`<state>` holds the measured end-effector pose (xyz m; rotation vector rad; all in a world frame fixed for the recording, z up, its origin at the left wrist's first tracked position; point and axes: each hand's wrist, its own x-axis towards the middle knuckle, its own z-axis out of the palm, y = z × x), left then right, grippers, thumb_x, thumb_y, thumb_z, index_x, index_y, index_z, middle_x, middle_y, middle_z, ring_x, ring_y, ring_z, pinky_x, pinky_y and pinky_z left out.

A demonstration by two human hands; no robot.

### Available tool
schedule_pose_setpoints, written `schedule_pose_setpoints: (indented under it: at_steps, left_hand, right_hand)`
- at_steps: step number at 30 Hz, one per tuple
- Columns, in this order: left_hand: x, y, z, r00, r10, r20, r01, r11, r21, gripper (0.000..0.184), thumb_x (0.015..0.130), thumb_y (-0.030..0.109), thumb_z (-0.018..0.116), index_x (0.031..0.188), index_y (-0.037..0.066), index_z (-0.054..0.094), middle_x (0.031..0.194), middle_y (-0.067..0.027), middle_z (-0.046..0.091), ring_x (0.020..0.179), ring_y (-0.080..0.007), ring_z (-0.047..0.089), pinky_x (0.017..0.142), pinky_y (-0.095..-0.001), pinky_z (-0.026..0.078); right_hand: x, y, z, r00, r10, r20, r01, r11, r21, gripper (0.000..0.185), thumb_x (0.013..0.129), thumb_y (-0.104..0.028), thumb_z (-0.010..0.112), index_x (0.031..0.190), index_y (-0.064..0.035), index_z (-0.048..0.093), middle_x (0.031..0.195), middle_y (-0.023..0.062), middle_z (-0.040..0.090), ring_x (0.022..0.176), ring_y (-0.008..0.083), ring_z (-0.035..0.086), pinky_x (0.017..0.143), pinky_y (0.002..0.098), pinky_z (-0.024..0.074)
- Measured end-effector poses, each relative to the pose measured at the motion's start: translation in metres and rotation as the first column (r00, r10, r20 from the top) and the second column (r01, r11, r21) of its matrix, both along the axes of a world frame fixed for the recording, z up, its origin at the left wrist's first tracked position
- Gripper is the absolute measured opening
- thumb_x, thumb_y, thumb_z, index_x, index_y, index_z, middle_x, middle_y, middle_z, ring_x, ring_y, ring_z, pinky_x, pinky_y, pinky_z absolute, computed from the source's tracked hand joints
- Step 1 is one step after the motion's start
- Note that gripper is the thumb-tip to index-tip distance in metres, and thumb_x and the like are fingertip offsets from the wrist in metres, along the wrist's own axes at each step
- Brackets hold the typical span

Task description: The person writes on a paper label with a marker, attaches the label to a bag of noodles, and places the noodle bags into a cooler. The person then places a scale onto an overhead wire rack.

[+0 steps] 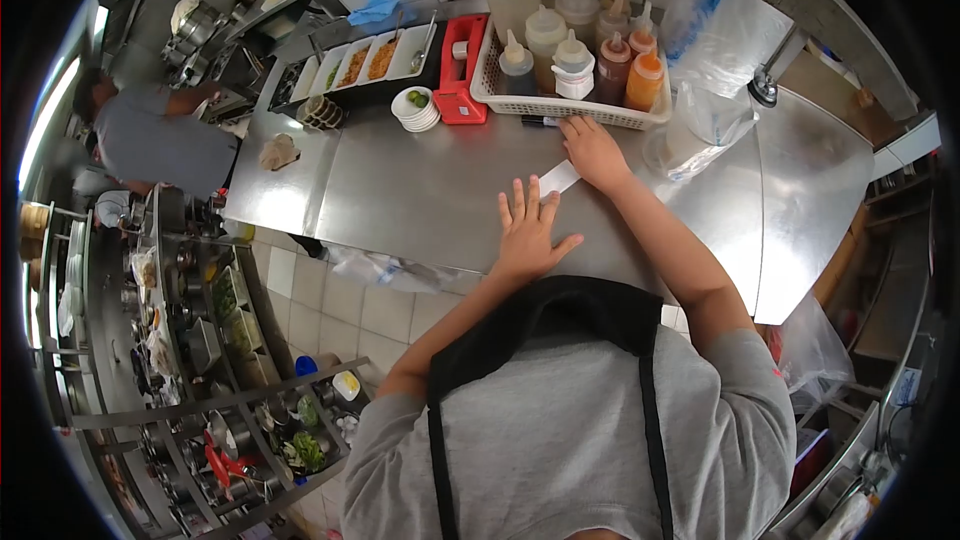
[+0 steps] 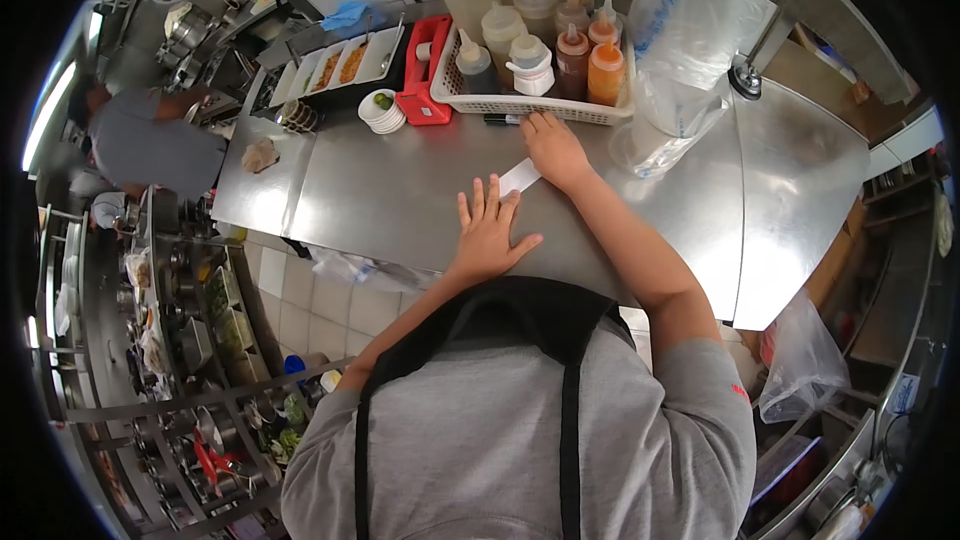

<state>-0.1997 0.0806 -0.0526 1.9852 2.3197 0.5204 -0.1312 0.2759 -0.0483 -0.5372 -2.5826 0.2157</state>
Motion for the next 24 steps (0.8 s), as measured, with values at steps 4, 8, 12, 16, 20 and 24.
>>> schedule_pose_setpoints:
  at_steps: [4, 8, 12, 16, 20, 24]
  left_hand:
    - [-0.003, 0.003, -0.003, 0.992, 0.022, 0.128, -0.028, 0.998, 0.048, 0.079, 0.084, 0.053, 0.053, 0.14, 0.003, 0.031, 0.146, -0.029, 0.019, 0.136, -0.046, 0.014, 0.107, -0.0597, 0.009]
    - [-0.011, -0.002, -0.004, 0.944, -0.003, 0.331, -0.08, 0.968, 0.238, 0.077, 0.086, 0.043, 0.055, 0.143, 0.003, 0.022, 0.147, -0.0274, 0.017, 0.137, -0.0426, 0.015, 0.108, -0.0567, 0.011]
    - [-0.013, -0.003, 0.018, 0.956, -0.011, 0.295, -0.141, 0.861, 0.488, 0.067, 0.087, 0.032, 0.058, 0.138, 0.0, 0.028, 0.142, -0.0247, 0.028, 0.134, -0.0383, 0.025, 0.107, -0.0547, 0.016]
    - [-0.018, -0.012, 0.046, 0.996, -0.011, 0.085, -0.007, 0.98, 0.201, 0.04, 0.088, 0.025, 0.056, 0.116, -0.001, 0.048, 0.119, -0.0185, 0.052, 0.116, -0.0347, 0.046, 0.099, -0.0518, 0.029]
    - [-0.011, -0.021, 0.043, 0.894, -0.072, 0.441, 0.019, 0.992, 0.125, 0.027, 0.089, 0.024, 0.054, 0.101, 0.0, 0.053, 0.095, -0.016, 0.06, 0.092, -0.035, 0.056, 0.082, -0.0455, 0.041]
    - [0.008, -0.023, 0.05, 0.756, -0.215, 0.618, 0.112, 0.973, 0.2, 0.031, 0.086, 0.031, 0.06, 0.094, 0.001, 0.056, 0.079, -0.0176, 0.06, 0.07, -0.0366, 0.059, 0.063, -0.0404, 0.046]
  right_hand:
    - [0.0, 0.007, -0.011, 0.981, -0.16, 0.107, 0.139, 0.974, 0.18, 0.025, 0.08, -0.011, 0.054, 0.104, -0.0038, 0.057, 0.097, 0.0112, 0.056, 0.099, 0.0248, 0.053, 0.085, 0.0379, 0.0436]
    - [0.018, -0.009, 0.018, 0.981, -0.192, -0.003, 0.192, 0.981, 0.021, 0.022, 0.079, -0.011, 0.056, 0.1, -0.0047, 0.057, 0.095, 0.0111, 0.057, 0.093, 0.0284, 0.056, 0.08, 0.0378, 0.0463]
    - [0.042, -0.048, 0.08, 1.0, 0.007, -0.026, -0.012, 0.984, -0.179, 0.019, 0.08, -0.012, 0.058, 0.098, -0.0068, 0.06, 0.092, 0.0129, 0.061, 0.085, 0.0315, 0.059, 0.074, 0.0388, 0.0485]
    - [0.062, -0.07, 0.105, 0.958, 0.28, -0.055, -0.275, 0.858, -0.433, 0.017, 0.079, -0.011, 0.065, 0.096, -0.0081, 0.064, 0.089, 0.0121, 0.063, 0.079, 0.027, 0.062, 0.072, 0.0353, 0.0486]
    - [0.079, -0.066, 0.109, 0.907, 0.273, -0.322, -0.402, 0.329, -0.854, 0.012, 0.079, -0.009, 0.069, 0.089, -0.0052, 0.063, 0.077, 0.0064, 0.061, 0.071, 0.0123, 0.06, 0.068, 0.0251, 0.0464]
    - [0.082, -0.079, 0.1, 0.892, 0.338, -0.299, -0.384, 0.221, -0.896, 0.013, 0.085, -0.015, 0.066, 0.082, -0.0039, 0.06, 0.075, 0.001, 0.059, 0.068, 0.0061, 0.053, 0.059, 0.0217, 0.0403]
